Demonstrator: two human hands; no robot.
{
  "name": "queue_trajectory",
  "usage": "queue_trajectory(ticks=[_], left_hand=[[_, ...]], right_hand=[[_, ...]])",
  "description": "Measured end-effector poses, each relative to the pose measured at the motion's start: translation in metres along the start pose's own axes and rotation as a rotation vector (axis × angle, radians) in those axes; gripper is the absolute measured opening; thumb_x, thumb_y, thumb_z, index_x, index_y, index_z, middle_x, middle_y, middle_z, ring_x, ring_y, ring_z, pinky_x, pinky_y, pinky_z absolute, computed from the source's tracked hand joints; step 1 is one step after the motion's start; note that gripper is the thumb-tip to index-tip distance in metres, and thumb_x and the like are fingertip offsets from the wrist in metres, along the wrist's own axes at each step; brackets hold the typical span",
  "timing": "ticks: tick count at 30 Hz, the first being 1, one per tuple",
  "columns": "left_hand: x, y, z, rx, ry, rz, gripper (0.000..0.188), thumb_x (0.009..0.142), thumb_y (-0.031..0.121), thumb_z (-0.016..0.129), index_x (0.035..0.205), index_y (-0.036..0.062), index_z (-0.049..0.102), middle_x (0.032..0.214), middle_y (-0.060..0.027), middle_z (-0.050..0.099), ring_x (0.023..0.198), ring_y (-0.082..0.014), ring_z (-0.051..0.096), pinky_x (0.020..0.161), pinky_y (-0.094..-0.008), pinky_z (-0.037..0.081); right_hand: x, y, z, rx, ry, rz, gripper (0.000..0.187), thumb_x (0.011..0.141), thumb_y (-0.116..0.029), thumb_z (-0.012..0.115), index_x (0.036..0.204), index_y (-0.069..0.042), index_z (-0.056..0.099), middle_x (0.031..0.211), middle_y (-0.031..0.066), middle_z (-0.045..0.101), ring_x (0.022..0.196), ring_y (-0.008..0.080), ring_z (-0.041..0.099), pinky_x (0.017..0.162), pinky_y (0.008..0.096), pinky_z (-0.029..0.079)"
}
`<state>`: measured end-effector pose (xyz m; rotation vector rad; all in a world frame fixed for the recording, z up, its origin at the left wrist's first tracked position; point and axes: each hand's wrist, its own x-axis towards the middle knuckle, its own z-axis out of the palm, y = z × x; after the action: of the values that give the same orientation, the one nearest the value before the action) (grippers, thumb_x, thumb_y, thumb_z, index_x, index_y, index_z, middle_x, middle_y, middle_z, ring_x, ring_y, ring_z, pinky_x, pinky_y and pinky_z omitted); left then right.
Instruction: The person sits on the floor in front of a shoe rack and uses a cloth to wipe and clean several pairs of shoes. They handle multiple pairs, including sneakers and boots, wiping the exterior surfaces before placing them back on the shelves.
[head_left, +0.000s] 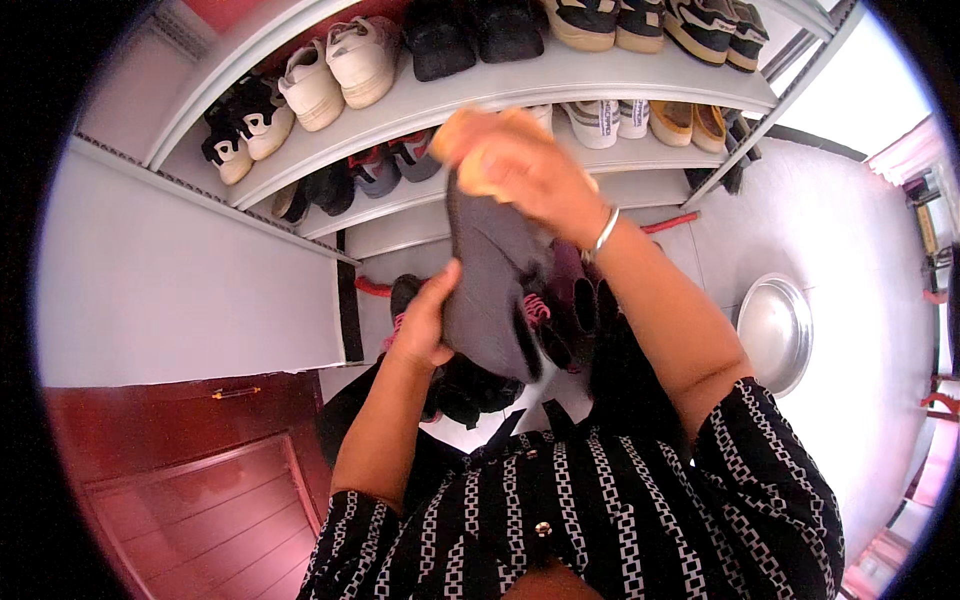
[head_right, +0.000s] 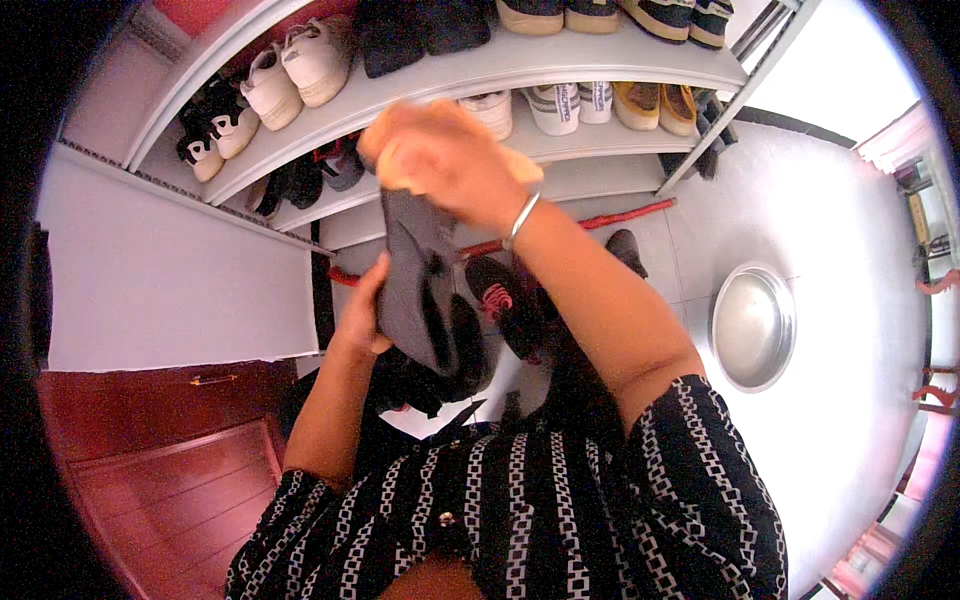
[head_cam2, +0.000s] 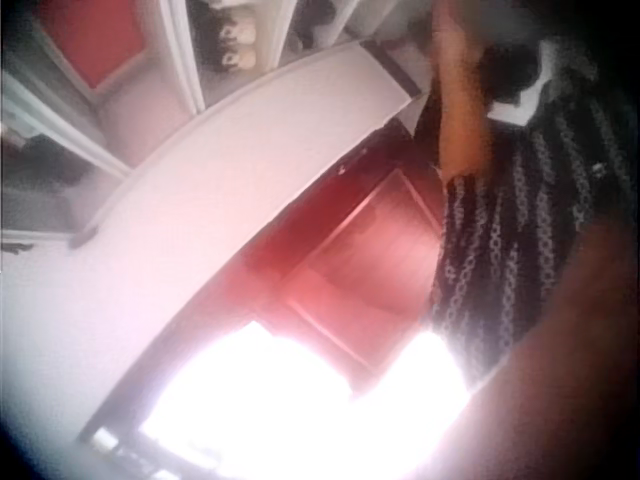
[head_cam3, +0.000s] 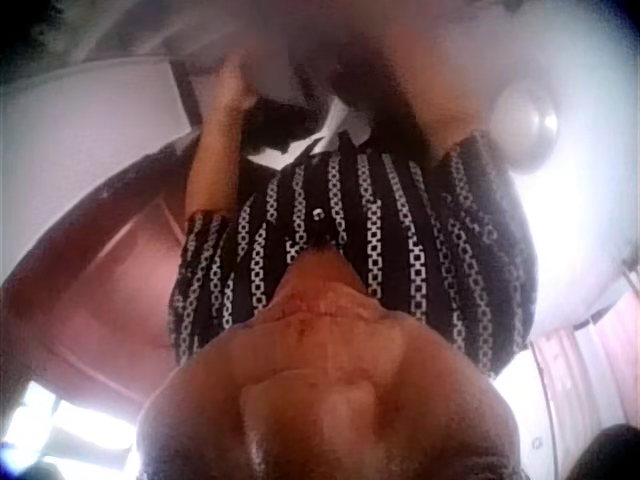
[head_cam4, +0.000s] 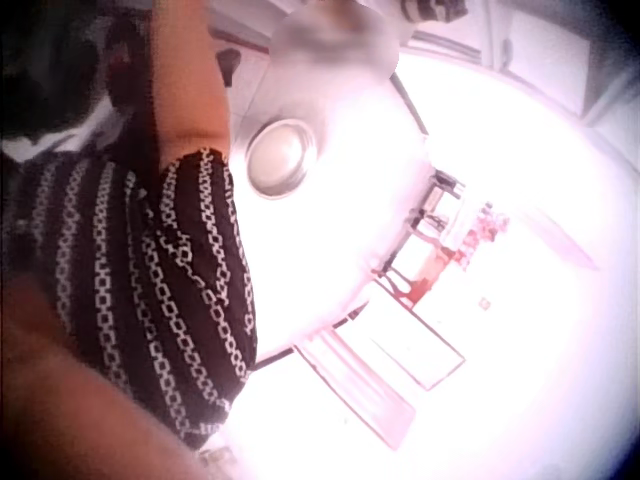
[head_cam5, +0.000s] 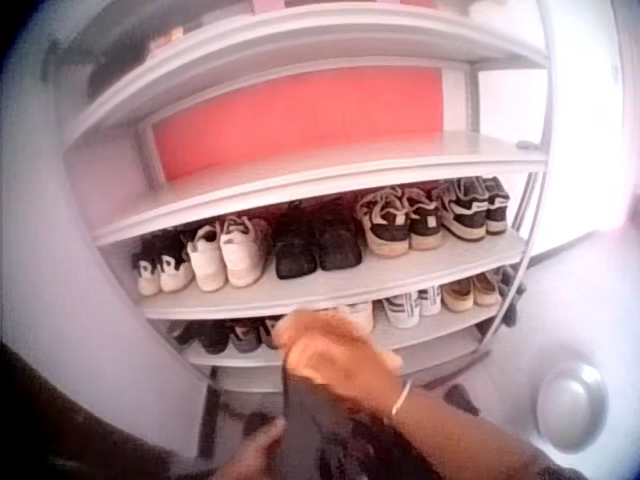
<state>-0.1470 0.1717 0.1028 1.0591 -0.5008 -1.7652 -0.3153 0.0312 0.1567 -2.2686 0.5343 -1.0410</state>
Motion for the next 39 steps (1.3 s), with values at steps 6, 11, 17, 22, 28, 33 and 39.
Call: queue_trajectory(ticks=[6, 11, 17, 22, 28, 33, 39], left_hand=[[0.003, 0.008, -0.022, -0.097, -0.014, 0.214, 0.053, 0.087, 0.039, 0.055, 0.129, 0.0084, 0.045, 0.119, -0.0105, 0.056, 0.103, -0.0236, 0.059, 0.088, -0.0419, 0.049], [0.021, 0.005, -0.017, -0.593, -0.443, -0.027, 0.062, 0.089, 0.051, 0.041, 0.129, 0.0027, 0.042, 0.113, -0.0258, 0.054, 0.094, -0.0414, 0.059, 0.077, -0.0536, 0.052], [0.020, 0.000, 0.000, -0.710, -0.412, 0.190, 0.056, 0.091, 0.047, 0.039, 0.134, 0.0101, 0.039, 0.127, -0.0141, 0.050, 0.114, -0.0333, 0.050, 0.096, -0.0537, 0.039], [0.031, 0.012, 0.011, -0.564, -0.077, 0.338, 0.051, 0.092, 0.046, 0.038, 0.133, 0.0149, 0.041, 0.136, -0.0087, 0.044, 0.122, -0.0262, 0.044, 0.104, -0.0394, 0.035], [0.031, 0.021, -0.002, -0.514, 0.051, 0.403, 0.052, 0.090, 0.046, 0.042, 0.129, 0.0110, 0.044, 0.124, -0.0106, 0.053, 0.114, -0.0277, 0.052, 0.095, -0.0456, 0.044], [0.013, -0.022, -0.076, 0.466, 0.134, 0.790, 0.048, 0.078, 0.044, 0.061, 0.110, 0.0087, 0.056, 0.104, -0.0078, 0.060, 0.098, -0.0232, 0.059, 0.081, -0.0381, 0.050], [0.009, -0.003, -0.004, -0.150, 0.089, 0.330, 0.055, 0.083, 0.053, 0.051, 0.114, 0.0086, 0.056, 0.106, -0.0116, 0.061, 0.098, -0.0267, 0.059, 0.086, -0.0406, 0.048]], right_hand=[[-0.004, -0.043, 0.002, 0.340, -0.119, -0.105, 0.022, 0.092, -0.020, 0.045, 0.092, -0.004, 0.061, 0.099, 0.0099, 0.062, 0.096, 0.0248, 0.058, 0.089, 0.0371, 0.044], [0.003, -0.001, -0.013, -0.072, 0.275, 0.366, 0.021, 0.084, -0.014, 0.050, 0.091, 0.000, 0.063, 0.103, 0.0185, 0.062, 0.095, 0.0280, 0.060, 0.080, 0.0386, 0.048], [-0.020, -0.021, 0.063, 0.095, 0.183, 0.074, 0.022, 0.086, -0.017, 0.050, 0.098, 0.001, 0.057, 0.099, 0.0241, 0.057, 0.093, 0.0407, 0.054, 0.084, 0.0460, 0.042], [-0.030, -0.041, 0.060, 0.273, 0.221, 0.188, 0.023, 0.087, -0.015, 0.046, 0.103, -0.002, 0.058, 0.093, 0.0216, 0.061, 0.091, 0.0384, 0.057, 0.082, 0.0458, 0.044], [-0.044, -0.042, 0.072, 0.235, 0.069, 0.343, 0.033, 0.085, -0.011, 0.043, 0.115, -0.003, 0.054, 0.115, 0.0199, 0.056, 0.106, 0.0333, 0.054, 0.095, 0.0442, 0.040], [-0.054, -0.062, 0.081, 0.296, -0.156, -0.152, 0.025, 0.076, -0.009, 0.054, 0.100, -0.002, 0.056, 0.099, 0.0180, 0.056, 0.095, 0.0378, 0.051, 0.087, 0.0426, 0.042], [-0.056, -0.045, 0.068, 0.222, -0.066, -0.096, 0.015, 0.077, -0.012, 0.055, 0.090, -0.003, 0.055, 0.083, 0.0158, 0.054, 0.084, 0.0374, 0.051, 0.076, 0.0436, 0.043]])
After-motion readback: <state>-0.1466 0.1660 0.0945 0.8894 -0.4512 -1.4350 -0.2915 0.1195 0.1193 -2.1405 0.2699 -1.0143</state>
